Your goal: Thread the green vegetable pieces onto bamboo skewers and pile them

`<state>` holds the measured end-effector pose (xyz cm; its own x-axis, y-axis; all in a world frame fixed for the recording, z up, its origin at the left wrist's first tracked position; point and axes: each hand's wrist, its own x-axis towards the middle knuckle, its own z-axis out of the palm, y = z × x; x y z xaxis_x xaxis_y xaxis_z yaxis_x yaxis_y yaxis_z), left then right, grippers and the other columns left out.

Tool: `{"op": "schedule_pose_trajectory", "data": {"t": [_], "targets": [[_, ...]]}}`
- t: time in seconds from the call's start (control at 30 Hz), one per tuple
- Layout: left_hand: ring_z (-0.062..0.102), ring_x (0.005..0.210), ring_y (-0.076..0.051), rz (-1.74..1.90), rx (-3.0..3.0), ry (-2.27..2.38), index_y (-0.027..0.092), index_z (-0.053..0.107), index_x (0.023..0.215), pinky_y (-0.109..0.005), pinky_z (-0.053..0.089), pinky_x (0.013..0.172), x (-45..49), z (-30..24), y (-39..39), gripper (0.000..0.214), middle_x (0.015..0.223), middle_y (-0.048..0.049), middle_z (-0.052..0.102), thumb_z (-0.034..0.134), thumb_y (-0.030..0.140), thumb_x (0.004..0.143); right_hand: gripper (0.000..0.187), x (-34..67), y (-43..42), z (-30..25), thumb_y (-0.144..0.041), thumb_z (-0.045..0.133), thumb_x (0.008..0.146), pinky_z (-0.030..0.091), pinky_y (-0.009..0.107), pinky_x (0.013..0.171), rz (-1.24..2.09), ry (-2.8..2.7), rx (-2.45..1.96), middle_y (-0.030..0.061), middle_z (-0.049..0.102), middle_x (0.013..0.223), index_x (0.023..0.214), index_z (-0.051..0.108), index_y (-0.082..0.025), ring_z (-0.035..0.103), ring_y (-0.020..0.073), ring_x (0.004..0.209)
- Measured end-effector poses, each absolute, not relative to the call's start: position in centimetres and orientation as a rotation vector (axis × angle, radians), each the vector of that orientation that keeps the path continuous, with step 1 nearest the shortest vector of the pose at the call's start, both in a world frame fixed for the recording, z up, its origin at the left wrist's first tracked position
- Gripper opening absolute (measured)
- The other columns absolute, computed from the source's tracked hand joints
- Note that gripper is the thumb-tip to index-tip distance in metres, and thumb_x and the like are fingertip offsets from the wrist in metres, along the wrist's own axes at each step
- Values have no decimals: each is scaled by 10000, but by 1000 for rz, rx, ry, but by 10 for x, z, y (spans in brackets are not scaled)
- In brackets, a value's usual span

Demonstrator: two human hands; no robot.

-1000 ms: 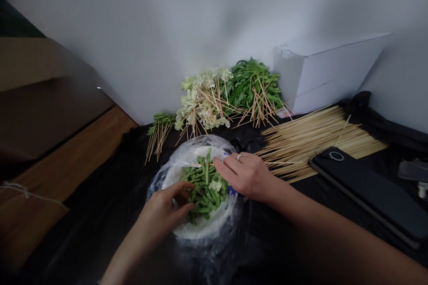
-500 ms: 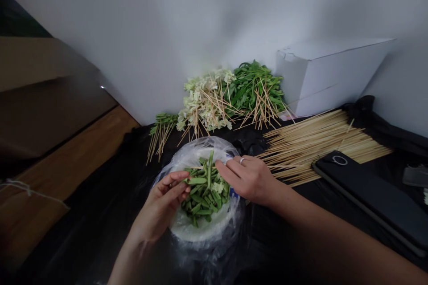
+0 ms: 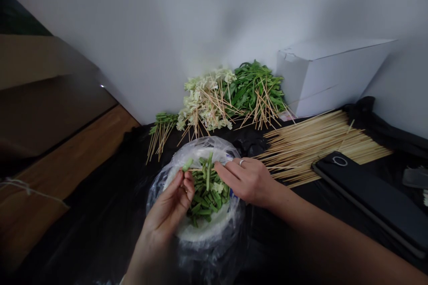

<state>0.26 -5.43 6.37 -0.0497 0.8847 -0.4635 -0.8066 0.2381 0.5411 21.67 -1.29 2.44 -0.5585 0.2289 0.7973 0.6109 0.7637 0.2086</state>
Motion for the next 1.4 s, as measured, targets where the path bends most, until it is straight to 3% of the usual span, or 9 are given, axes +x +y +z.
{"op": "schedule_pose_trajectory", "data": {"t": [0.1,0.23,0.4,0.57,0.73,1.4], "targets": [[650,701,-74,1299,229,837,149,688,819,-132,540,588,9,57,-57,79,821,-11,677,708,74,808,315,217,-13,24,-91,513,896,412,304,588,-606,-2156,-623,57,677,814,1200,595,-77,574,148,697],[605,633,-51,1215,388,831,149,688,830,-112,486,517,14,55,-60,165,843,0,679,809,148,719,313,217,-13,25,-79,506,891,404,302,593,-602,-2145,-615,55,662,789,1189,605,-75,554,148,691],[608,653,-68,1138,450,839,161,711,1000,-147,514,589,13,60,-60,279,796,-8,671,760,109,730,316,216,-13,22,-107,505,901,400,307,602,-622,-2196,-612,36,634,767,1203,593,-77,520,146,659],[658,759,-150,1178,586,968,182,731,906,-234,555,633,12,59,-58,121,882,-64,707,716,208,789,305,216,-11,19,-123,516,906,392,306,587,-631,-2210,-640,18,614,744,1199,597,-97,511,139,643],[685,930,-234,1210,770,1143,241,730,924,-300,577,681,11,56,-57,128,978,-82,728,695,299,815,326,216,-12,21,-109,516,896,406,310,587,-613,-2205,-632,26,630,769,1212,591,-87,521,143,648],[662,1043,-264,1366,868,1234,266,732,951,-350,597,727,4,48,-55,138,1068,-77,730,703,301,821,324,218,-12,20,-121,504,903,405,301,593,-627,-2209,-672,36,658,802,1209,610,-117,541,138,664]]}}
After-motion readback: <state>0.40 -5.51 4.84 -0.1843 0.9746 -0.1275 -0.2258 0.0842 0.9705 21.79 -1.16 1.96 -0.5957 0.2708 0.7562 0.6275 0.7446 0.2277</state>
